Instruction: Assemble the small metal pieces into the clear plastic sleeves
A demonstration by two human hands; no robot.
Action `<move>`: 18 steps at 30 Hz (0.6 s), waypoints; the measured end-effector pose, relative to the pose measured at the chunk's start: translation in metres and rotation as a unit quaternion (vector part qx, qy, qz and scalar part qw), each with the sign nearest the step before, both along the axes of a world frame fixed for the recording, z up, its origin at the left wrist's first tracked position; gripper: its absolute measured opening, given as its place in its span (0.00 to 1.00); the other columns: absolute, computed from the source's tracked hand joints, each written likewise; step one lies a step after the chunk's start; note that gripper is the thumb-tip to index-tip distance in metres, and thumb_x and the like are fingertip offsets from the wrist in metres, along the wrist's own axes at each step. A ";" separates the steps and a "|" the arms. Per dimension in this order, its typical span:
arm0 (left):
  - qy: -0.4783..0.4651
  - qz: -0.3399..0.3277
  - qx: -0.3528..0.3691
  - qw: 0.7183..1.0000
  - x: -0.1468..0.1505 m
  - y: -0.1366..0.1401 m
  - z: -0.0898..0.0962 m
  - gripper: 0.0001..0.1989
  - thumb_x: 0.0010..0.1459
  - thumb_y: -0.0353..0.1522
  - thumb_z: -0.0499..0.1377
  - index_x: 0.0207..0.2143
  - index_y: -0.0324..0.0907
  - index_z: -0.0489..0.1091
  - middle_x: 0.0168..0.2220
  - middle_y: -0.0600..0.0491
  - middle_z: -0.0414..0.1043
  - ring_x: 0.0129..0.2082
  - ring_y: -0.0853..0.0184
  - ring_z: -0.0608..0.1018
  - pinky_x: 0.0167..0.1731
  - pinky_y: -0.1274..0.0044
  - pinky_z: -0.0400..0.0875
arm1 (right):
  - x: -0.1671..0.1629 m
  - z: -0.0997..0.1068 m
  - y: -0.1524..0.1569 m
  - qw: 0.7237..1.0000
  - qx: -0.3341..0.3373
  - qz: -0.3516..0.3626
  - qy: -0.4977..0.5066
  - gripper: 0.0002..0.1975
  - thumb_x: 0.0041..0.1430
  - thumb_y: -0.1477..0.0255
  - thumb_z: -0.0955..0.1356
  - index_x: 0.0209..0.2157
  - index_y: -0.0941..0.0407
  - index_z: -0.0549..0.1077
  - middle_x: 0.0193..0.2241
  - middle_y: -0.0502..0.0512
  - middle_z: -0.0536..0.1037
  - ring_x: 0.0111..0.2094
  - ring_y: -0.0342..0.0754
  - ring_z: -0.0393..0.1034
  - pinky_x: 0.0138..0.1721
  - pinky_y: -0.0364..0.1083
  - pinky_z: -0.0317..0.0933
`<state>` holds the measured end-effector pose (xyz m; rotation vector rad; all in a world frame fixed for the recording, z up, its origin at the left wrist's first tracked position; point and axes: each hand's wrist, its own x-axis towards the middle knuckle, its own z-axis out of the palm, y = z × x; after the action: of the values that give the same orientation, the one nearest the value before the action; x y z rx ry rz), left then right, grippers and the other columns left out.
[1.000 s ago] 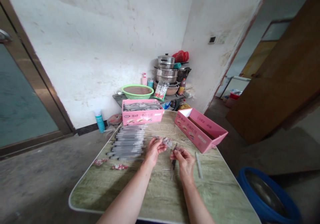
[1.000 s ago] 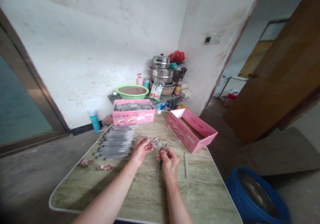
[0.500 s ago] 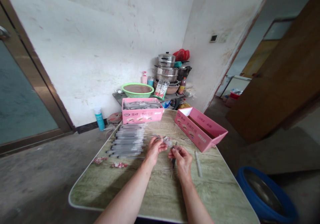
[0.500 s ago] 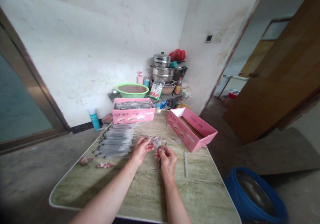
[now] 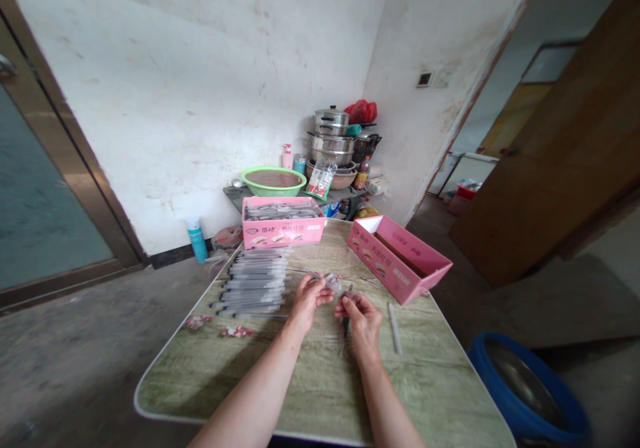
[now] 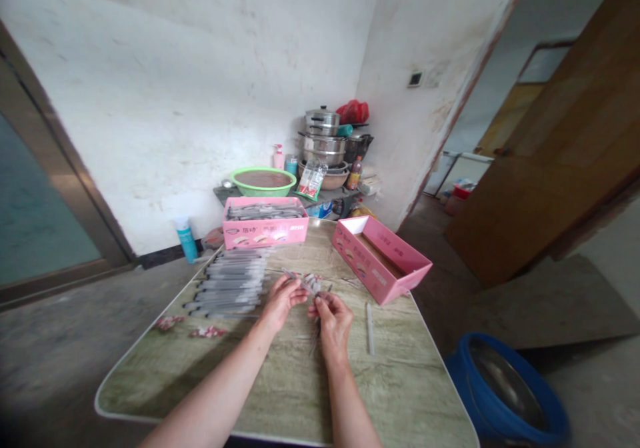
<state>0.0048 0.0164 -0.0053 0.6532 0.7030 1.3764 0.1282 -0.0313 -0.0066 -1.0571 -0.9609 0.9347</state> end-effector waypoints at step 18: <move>0.000 -0.002 0.004 1.000 0.001 0.001 -0.002 0.23 0.42 0.38 0.70 0.37 0.39 0.65 0.29 0.50 0.77 0.25 0.65 0.80 0.26 0.76 0.74 | 0.000 0.001 -0.002 0.999 -0.001 -0.001 -0.033 0.15 0.54 0.60 0.70 0.31 0.59 0.75 0.21 0.51 0.77 0.19 0.45 0.69 0.22 0.42 0.63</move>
<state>0.0056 0.0170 -0.0073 0.6618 0.6964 1.3765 0.1283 -0.0335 -0.0055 -1.0959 -1.0144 0.9033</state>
